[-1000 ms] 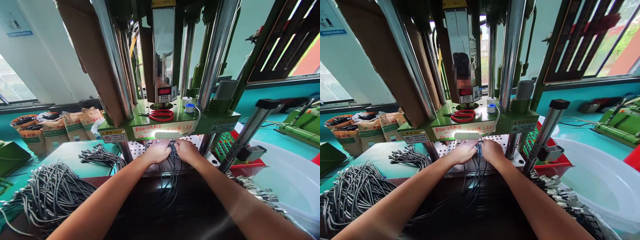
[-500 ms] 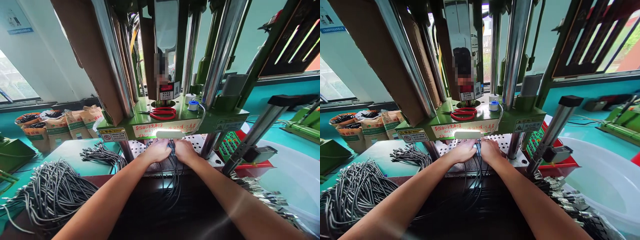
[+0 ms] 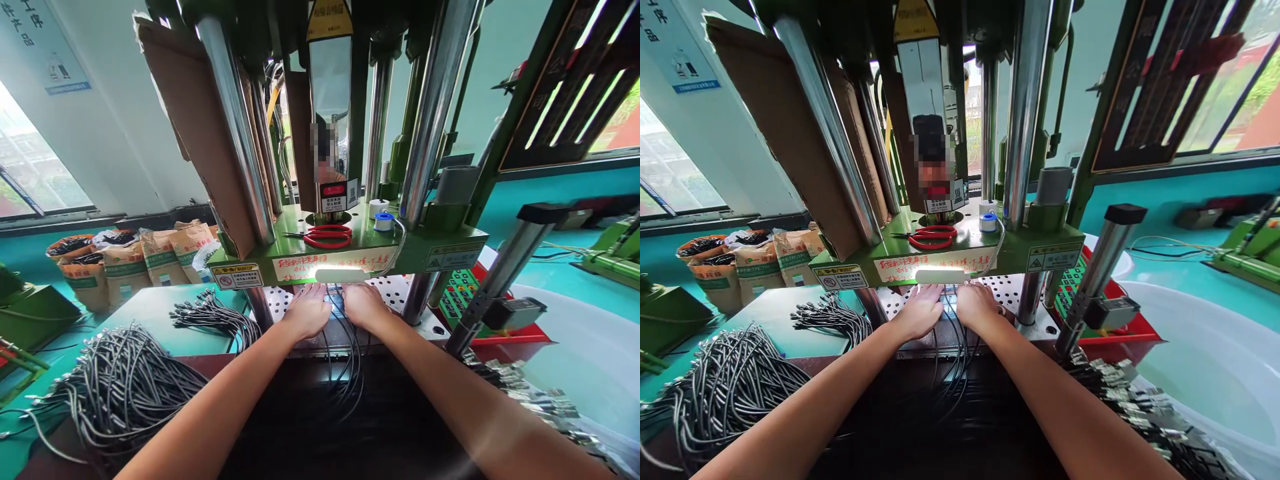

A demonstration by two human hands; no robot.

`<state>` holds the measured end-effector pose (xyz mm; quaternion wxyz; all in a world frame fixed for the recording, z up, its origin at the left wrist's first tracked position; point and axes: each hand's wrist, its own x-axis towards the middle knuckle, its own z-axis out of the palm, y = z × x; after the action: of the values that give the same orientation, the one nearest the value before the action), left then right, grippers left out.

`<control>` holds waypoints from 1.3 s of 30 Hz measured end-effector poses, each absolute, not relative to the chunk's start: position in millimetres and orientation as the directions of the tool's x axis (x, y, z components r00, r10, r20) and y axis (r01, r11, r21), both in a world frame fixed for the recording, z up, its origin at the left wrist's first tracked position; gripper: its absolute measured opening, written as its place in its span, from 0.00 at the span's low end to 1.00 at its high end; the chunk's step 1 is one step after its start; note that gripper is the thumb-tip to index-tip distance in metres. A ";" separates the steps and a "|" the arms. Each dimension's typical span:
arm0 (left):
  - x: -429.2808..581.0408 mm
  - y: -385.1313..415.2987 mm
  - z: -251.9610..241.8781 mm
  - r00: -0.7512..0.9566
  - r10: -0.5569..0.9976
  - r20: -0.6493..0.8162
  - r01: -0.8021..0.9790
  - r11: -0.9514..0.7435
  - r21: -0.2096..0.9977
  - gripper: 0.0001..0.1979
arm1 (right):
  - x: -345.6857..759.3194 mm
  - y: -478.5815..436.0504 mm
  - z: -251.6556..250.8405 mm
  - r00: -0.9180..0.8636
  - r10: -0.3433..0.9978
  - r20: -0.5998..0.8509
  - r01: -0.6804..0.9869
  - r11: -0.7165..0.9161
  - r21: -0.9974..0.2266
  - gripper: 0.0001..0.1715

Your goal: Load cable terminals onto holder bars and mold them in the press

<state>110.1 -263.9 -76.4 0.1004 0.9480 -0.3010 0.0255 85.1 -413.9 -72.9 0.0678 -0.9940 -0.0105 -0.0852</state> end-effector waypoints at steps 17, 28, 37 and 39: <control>110.2 -275.3 -78.4 0.872 -0.484 0.071 -0.488 -0.852 0.188 0.27 | 89.1 -420.4 -72.9 0.979 0.046 0.197 0.072 -0.989 -0.128 0.20; 105.4 -282.3 -79.4 0.903 -0.428 0.034 -0.426 -0.884 0.192 0.27 | 77.9 -418.3 -91.4 0.975 0.126 0.184 0.154 -0.977 -0.147 0.28; 115.5 -283.5 -84.5 0.904 -0.426 0.032 -0.422 -0.881 0.213 0.27 | 93.1 -419.0 -94.9 0.975 0.151 0.163 0.180 -0.966 -0.185 0.28; 118.2 -283.4 -82.9 0.902 -0.430 0.043 -0.429 -0.878 0.211 0.27 | 94.7 -418.1 -92.3 0.977 0.137 0.161 0.169 -0.965 -0.202 0.27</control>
<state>118.2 -283.4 -82.9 0.1081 0.9691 -0.2218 -0.0026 94.7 -418.1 -92.3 0.1080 -0.9885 -0.0773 -0.0728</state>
